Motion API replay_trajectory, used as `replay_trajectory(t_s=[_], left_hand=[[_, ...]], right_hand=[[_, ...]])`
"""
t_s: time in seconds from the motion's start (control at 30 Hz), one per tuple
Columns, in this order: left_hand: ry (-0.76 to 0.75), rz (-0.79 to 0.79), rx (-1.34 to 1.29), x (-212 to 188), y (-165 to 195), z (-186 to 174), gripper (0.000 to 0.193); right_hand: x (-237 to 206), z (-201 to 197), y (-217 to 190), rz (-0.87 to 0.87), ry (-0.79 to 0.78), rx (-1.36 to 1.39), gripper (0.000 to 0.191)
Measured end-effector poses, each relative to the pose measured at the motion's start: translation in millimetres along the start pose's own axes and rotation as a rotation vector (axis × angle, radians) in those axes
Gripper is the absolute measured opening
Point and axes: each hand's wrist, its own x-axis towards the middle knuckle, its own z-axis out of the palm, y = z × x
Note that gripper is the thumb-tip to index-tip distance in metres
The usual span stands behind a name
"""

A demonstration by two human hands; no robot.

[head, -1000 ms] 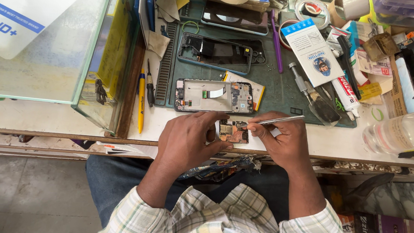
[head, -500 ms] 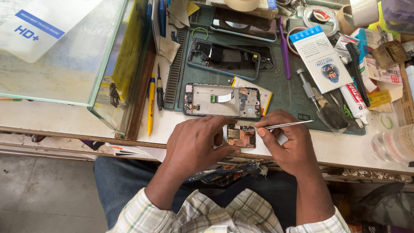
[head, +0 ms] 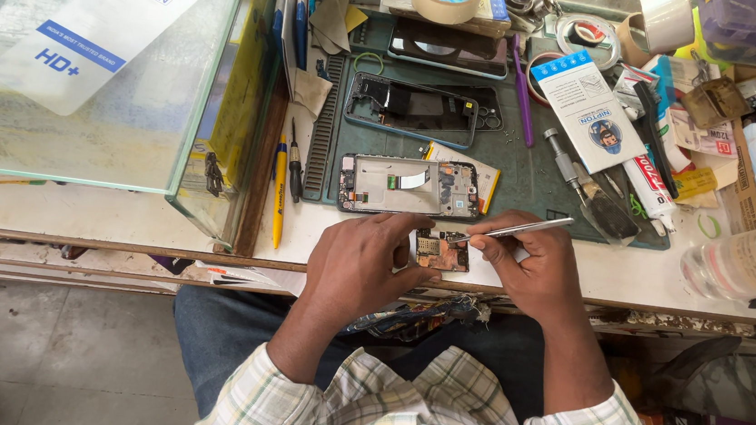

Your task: The person holds a disassembled phone motherboard on a repair bench and uses tweezers to pick and reposition small components on the board, working on it from different angles. They then set the board down and use a purple brush to brush over the phone parts on the mat.

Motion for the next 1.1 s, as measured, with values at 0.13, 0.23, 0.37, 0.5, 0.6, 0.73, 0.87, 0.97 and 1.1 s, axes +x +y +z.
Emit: replay_trajectory(t_s=[0.13, 0.23, 0.37, 0.5, 0.6, 0.73, 0.87, 0.97, 1.1], left_hand=[[0.018, 0.022, -0.002, 0, 0, -1, 0.055], [-0.019, -0.017, 0.018, 0, 2, -2, 0.055], [-0.008, -0.009, 0.017, -1, 2, -3, 0.056], [-0.001, 0.005, 0.019, -1, 1, -2, 0.056], [0.001, 0.012, 0.018, -2, 1, -2, 0.057], [0.018, 0.017, 0.004, -3, 1, -1, 0.056], [0.053, 0.042, 0.002, -4, 0, -1, 0.057], [0.040, 0.026, 0.000, -3, 1, -2, 0.057], [0.037, 0.015, 0.005, -1, 3, -2, 0.057]], right_hand=[[-1, 2, 4, 0.045, 0.002, 0.046, 0.015], [-2, 2, 5, 0.060, 0.010, 0.062, 0.015], [-3, 3, 6, 0.068, 0.018, 0.054, 0.016], [-1, 2, 4, 0.043, 0.004, 0.056, 0.015], [1, 0, 0, 0.021, -0.012, 0.035, 0.013], [2, -2, -4, -0.027, -0.033, 0.039, 0.011], [2, -2, -3, -0.029, -0.054, 0.058, 0.011], [2, -2, 0, -0.078, -0.071, 0.082, 0.013], [3, -3, 3, -0.153, -0.095, 0.149, 0.014]])
